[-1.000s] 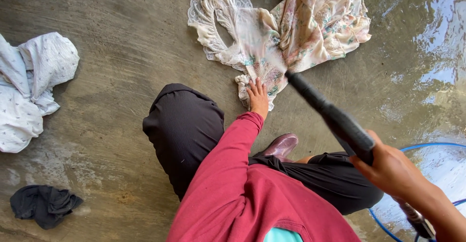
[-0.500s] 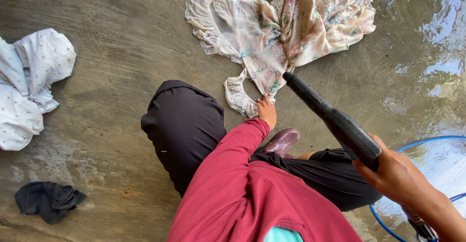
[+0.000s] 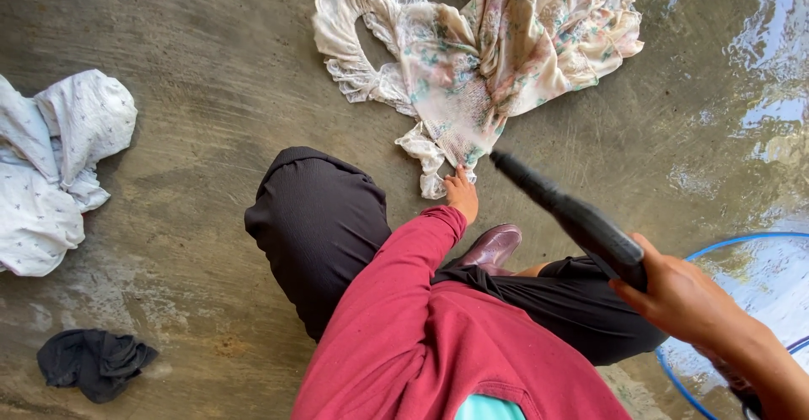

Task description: The person washes a dress and other garments on a concrete floor using a pressure washer, moving the fabric by hand to clean it.

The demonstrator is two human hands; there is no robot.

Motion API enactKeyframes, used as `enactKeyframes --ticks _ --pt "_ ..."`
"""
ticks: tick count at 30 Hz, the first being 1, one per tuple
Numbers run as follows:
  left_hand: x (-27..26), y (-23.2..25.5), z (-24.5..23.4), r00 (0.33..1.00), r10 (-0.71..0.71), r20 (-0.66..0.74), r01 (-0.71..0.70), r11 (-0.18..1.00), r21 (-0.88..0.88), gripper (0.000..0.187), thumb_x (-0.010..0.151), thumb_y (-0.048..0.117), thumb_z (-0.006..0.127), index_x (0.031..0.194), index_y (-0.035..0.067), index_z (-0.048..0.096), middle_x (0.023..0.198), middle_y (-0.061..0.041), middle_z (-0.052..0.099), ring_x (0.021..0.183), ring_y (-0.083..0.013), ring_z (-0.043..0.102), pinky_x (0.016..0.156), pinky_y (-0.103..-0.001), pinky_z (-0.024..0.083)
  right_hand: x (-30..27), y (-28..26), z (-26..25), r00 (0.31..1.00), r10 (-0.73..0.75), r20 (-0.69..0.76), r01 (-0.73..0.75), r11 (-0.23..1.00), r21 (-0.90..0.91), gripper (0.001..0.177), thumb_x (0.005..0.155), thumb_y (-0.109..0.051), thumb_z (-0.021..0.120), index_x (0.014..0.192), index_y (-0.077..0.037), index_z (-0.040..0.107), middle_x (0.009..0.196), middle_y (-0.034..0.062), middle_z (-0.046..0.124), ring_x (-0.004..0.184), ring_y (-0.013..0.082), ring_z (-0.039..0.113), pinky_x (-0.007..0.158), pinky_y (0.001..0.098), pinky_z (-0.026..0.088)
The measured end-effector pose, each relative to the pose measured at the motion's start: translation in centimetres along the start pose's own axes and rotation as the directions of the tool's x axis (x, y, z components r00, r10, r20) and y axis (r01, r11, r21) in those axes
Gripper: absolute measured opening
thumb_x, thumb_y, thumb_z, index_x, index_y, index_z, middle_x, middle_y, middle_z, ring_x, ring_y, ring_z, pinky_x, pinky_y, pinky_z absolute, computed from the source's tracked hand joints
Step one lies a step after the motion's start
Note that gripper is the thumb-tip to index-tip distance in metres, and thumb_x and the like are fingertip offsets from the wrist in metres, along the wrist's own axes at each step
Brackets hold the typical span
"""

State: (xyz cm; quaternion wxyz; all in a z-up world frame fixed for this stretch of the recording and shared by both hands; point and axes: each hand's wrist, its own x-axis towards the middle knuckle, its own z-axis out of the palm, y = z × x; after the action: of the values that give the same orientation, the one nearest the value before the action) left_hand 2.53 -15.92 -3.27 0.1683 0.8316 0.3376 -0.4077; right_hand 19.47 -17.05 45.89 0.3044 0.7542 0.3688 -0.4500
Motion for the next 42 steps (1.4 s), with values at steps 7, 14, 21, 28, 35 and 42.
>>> enactKeyframes --ticks 7,14,21,28,35,42 --pt "0.3 -0.6 0.0 0.997 0.02 -0.072 -0.019 1.0 0.01 0.052 0.105 0.017 0.026 0.154 0.008 0.043 0.168 -0.029 0.017 0.136 -0.0522 0.044 0.104 -0.062 0.037 -0.7 0.7 -1.0 0.959 0.179 -0.218 -0.124 0.962 0.244 0.058 0.085 -0.037 0.07 0.136 -0.017 0.05 0.084 0.0293 0.077 0.086 0.0515 0.073 0.073 0.0497 0.052" --pt "-0.2 -4.4 -4.3 0.906 0.023 -0.423 -0.06 0.996 -0.073 0.029 0.098 0.019 0.048 0.119 0.018 0.068 0.129 -0.014 0.055 0.095 -0.025 0.067 0.079 -0.043 0.046 -0.4 0.3 -1.1 0.986 0.125 -0.111 -0.109 0.984 0.142 0.05 0.085 -0.044 0.071 0.126 -0.021 0.054 0.101 0.0209 0.08 0.099 0.0454 0.072 0.079 0.0448 0.052" --pt "2.5 -13.1 -10.8 0.855 -0.246 -0.456 0.033 0.904 -0.426 0.061 0.083 0.016 0.062 0.143 0.023 0.05 0.157 -0.016 0.04 0.142 -0.0394 0.038 0.107 -0.059 0.039 0.0 -2.2 -1.8 0.997 0.011 -0.076 -0.001 0.991 0.132 0.041 0.087 -0.041 0.069 0.12 -0.024 0.051 0.092 0.017 0.079 0.091 0.0432 0.07 0.075 0.0424 0.05" --pt "1.6 -13.7 -9.4 0.875 -0.149 -0.461 0.05 0.974 -0.22 0.092 0.078 0.06 0.078 0.155 0.027 0.039 0.157 -0.007 0.036 0.144 -0.0342 0.031 0.105 -0.053 0.041 0.7 -4.5 -2.8 0.988 -0.048 -0.145 0.075 0.98 0.185 0.052 0.086 -0.037 0.067 0.132 -0.023 0.046 0.092 0.0216 0.077 0.092 0.049 0.067 0.077 0.0466 0.049" --pt "2.1 -14.0 -8.5 0.832 -0.095 -0.547 -0.019 0.98 -0.2 0.073 0.08 0.049 0.078 0.141 0.023 0.048 0.144 -0.007 0.047 0.136 -0.0335 0.038 0.101 -0.048 0.044 0.8 -3.7 -2.1 0.989 -0.032 -0.146 0.061 0.977 0.203 0.04 0.087 -0.036 0.068 0.118 -0.02 0.049 0.088 0.019 0.076 0.086 0.0467 0.066 0.074 0.0444 0.048" --pt "3.2 -14.7 -8.9 0.699 -0.22 -0.68 -0.023 0.944 -0.329 0.051 0.083 0.025 0.073 0.131 0.028 0.055 0.115 -0.005 0.063 0.109 -0.0267 0.059 0.08 -0.045 0.049 2.3 4.0 3.8 0.934 0.248 -0.257 -0.164 0.937 0.309 0.056 0.082 -0.052 0.074 0.113 -0.006 0.066 0.096 0.0271 0.078 0.093 0.0439 0.073 0.076 0.0472 0.051"
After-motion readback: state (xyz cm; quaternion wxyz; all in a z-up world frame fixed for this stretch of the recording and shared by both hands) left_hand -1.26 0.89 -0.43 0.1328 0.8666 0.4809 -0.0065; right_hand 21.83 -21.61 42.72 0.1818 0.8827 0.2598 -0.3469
